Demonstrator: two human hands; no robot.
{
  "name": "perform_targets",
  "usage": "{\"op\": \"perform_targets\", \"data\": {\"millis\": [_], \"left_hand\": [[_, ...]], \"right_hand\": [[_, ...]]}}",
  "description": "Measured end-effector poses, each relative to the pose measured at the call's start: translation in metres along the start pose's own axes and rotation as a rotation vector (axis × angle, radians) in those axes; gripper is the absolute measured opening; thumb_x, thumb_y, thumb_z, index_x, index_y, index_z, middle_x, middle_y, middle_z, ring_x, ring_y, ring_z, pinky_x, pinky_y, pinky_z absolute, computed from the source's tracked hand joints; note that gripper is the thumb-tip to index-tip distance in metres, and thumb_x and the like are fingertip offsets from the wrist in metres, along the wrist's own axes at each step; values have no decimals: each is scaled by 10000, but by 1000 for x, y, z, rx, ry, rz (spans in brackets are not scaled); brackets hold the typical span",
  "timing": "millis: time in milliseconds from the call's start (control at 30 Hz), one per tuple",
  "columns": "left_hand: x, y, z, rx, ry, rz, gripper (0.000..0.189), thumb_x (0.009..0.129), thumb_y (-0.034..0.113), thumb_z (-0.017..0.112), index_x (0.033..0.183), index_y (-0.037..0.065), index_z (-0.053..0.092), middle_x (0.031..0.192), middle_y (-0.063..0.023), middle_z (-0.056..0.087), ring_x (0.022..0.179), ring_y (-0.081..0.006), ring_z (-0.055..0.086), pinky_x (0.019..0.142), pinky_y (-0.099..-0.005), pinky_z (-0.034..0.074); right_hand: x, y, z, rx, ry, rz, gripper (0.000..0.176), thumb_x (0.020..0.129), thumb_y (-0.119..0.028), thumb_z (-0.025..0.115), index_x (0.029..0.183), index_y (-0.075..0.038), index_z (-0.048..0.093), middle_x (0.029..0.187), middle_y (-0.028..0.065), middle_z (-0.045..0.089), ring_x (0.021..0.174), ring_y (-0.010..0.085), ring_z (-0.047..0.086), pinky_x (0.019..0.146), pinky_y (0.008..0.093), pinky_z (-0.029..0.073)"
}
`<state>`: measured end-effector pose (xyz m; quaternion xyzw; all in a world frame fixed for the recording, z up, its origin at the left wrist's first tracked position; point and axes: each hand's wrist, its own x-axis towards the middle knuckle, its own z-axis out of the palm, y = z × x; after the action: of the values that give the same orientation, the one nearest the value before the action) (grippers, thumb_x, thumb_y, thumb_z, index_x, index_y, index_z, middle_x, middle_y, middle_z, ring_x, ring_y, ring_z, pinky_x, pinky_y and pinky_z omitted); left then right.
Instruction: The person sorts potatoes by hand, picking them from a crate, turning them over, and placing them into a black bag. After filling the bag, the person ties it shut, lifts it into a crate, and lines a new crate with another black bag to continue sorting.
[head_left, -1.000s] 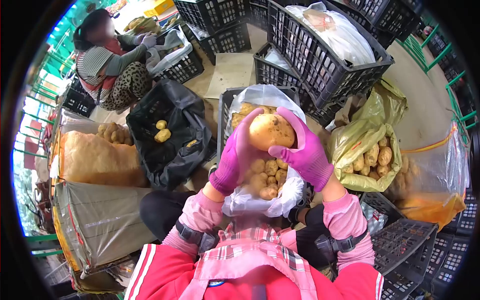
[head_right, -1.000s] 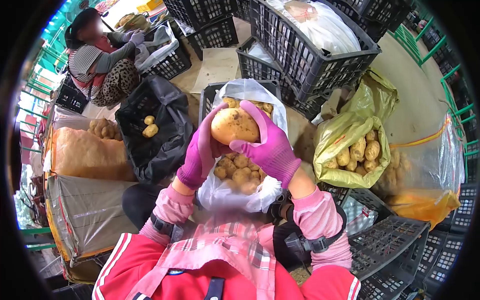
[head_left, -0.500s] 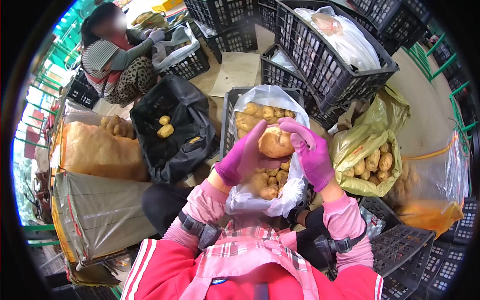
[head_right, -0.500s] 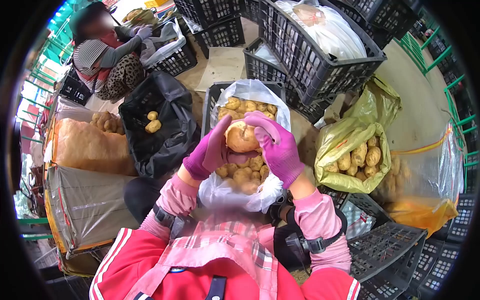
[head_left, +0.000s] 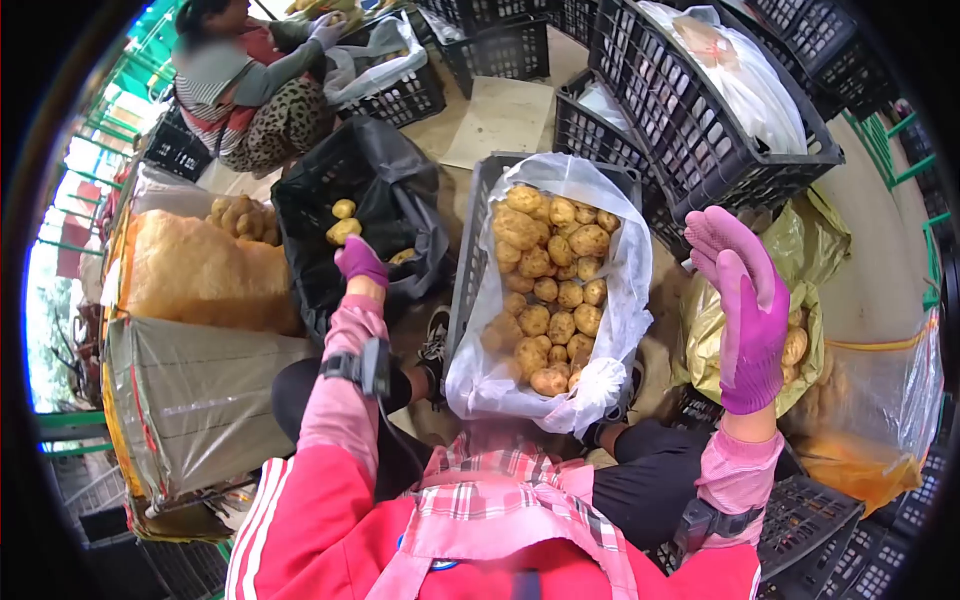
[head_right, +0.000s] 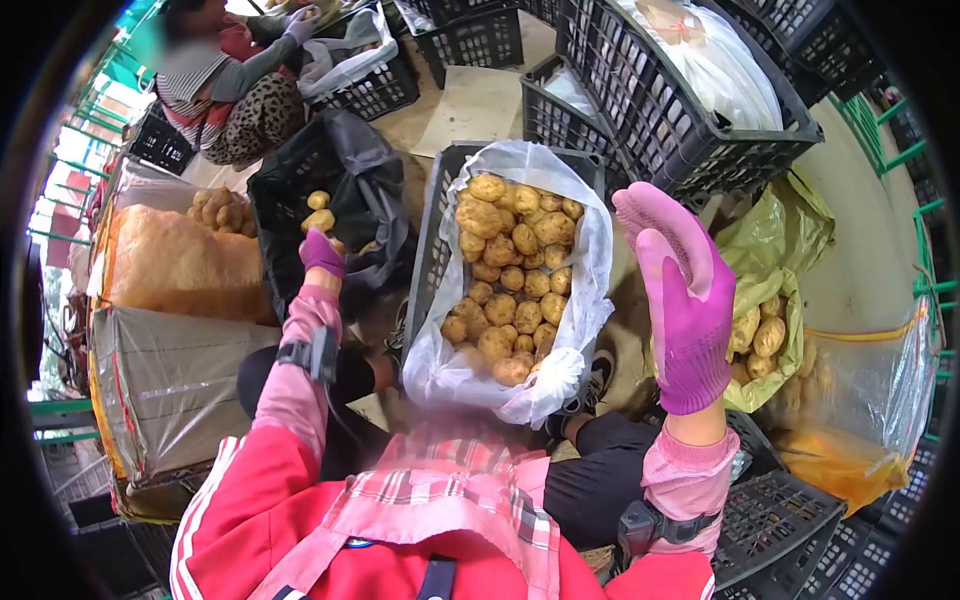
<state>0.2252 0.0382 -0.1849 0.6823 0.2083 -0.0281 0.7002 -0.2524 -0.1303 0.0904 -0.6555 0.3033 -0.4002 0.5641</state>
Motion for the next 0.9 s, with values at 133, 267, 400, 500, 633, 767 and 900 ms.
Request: {"op": "perform_targets", "data": {"millis": [133,267,400,500,633,767,900], "left_hand": [[-141,-8,49,398,-809,816,304,914,164,609,1161,-7,649,1135,-176,686,1050,-278,666,942,-346,499],[-174,-102,93,1362,-1092,1102,723,737,215,764,1403,138,491,1479,-196,409,1362,-459,372,1105,-518,369],[-159,-131,118,1471,-1064,1169,718,733,251,770,1402,224,510,1467,-185,434,1333,-447,417,1073,-569,382],[-146,-111,134,1318,-1308,925,732,731,277,785,1407,228,511,1407,-186,506,1234,-428,526,1012,-566,442],[-169,-86,123,563,-1591,-122,748,820,400,750,1452,142,444,1344,-179,576,1160,-421,600,959,-516,522],[-256,-14,65,-102,-1532,-847,831,886,613,596,1496,102,357,1416,-230,499,1130,-424,626,848,-468,589],[-284,20,30,-426,-1854,-1060,878,883,694,550,1487,87,356,1382,-247,521,1055,-422,658,702,-392,613]], "right_hand": [[6,18,2,-35,-86,-52,381,993,-145,575,1310,65,563,1260,161,640,1206,236,608,1061,329,435],[8,32,8,-286,-173,-16,360,924,-127,650,1258,4,625,1209,146,674,1130,244,659,954,332,501],[9,35,0,-456,-282,-89,402,841,-74,716,1232,-14,642,1192,181,672,1096,359,656,939,393,515],[6,40,-2,-433,-286,-57,430,817,-54,735,1235,-23,641,1205,171,669,1117,355,647,945,403,517],[4,48,-5,-453,-278,-40,424,832,-86,738,1243,-44,642,1210,157,669,1120,334,646,956,396,512],[4,60,-2,-482,-314,29,479,867,-191,730,1308,-57,599,1267,150,645,1174,322,619,996,376,488],[1,80,15,-415,-264,2,723,866,-314,754,1465,-68,431,1415,160,544,1285,276,549,1046,362,446]]}}
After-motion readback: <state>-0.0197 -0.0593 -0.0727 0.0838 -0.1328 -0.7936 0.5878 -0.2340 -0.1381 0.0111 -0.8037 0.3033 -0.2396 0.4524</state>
